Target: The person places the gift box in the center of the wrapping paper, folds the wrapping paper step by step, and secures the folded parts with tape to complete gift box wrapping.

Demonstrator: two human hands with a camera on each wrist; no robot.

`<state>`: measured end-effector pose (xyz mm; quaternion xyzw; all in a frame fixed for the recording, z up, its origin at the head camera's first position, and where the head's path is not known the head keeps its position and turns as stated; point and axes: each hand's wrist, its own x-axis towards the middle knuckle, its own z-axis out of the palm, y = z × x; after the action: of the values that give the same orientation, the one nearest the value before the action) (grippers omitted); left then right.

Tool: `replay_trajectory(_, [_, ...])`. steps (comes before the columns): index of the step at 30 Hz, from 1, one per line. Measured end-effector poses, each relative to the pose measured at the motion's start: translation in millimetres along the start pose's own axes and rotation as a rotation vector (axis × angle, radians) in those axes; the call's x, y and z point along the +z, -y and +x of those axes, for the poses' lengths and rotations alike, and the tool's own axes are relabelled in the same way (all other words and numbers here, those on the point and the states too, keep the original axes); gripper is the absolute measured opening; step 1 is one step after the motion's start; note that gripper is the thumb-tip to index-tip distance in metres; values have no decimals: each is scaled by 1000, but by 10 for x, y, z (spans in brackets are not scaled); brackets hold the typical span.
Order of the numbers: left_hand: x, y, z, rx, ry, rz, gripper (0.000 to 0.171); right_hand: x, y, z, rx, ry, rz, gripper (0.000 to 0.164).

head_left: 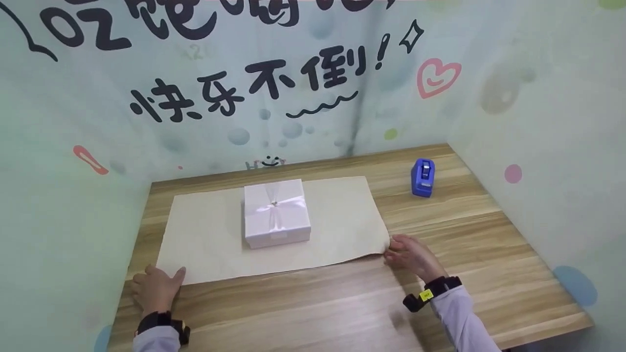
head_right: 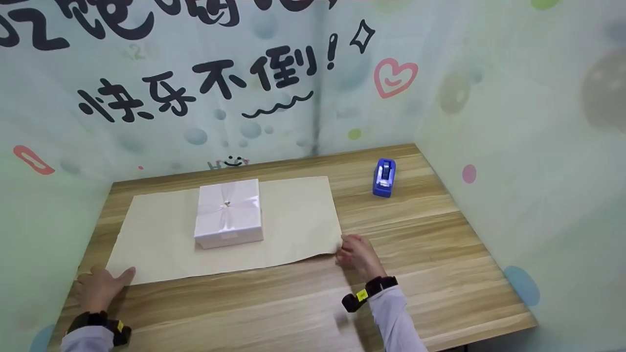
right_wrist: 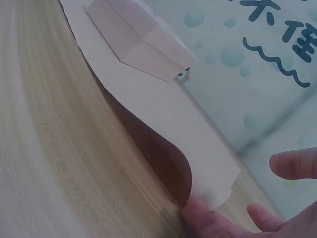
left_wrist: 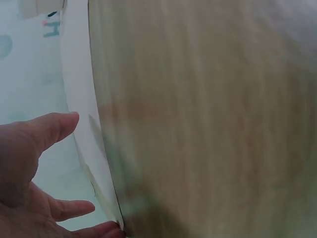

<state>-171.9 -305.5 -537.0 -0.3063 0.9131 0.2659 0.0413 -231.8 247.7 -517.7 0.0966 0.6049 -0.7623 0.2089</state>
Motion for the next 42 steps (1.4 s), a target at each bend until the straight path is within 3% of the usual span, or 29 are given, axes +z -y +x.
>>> replay_trajectory(4, [-37, 25, 15, -19, 10, -107, 79, 71, -39, 111, 24, -20, -33, 14])
replay_trajectory(9, [-64, 83, 7, -9, 32, -194, 74, 153, -78, 215, -5, -148, -282, 17])
replay_trajectory(12, [-71, 130, -10, -7, 35, -241, 64, 155, -77, 226, -33, -174, -394, 17])
replay_trajectory(19, [-118, 149, -53, -50, 101, -238, 58, 19, -91, 150, -35, -159, -534, 17])
replay_trajectory(27, [-73, 214, -280, 14, 195, -212, 49, -301, -189, -126, 23, -100, -440, 14])
replay_trajectory(32, [-30, 247, -491, 88, 259, -147, 49, -537, -228, -345, -1, -105, -447, 16])
replay_trajectory(37, [41, 257, -686, 148, 300, -129, 46, -690, -233, -531, -18, -109, -382, 19])
replay_trajectory(40, [76, 249, -763, 147, 310, -101, 43, -732, -259, -601, -35, -122, -347, 24])
replay_trajectory(42, [100, 210, -809, 119, 279, -64, 43, -742, -293, -616, -57, -119, -303, 25])
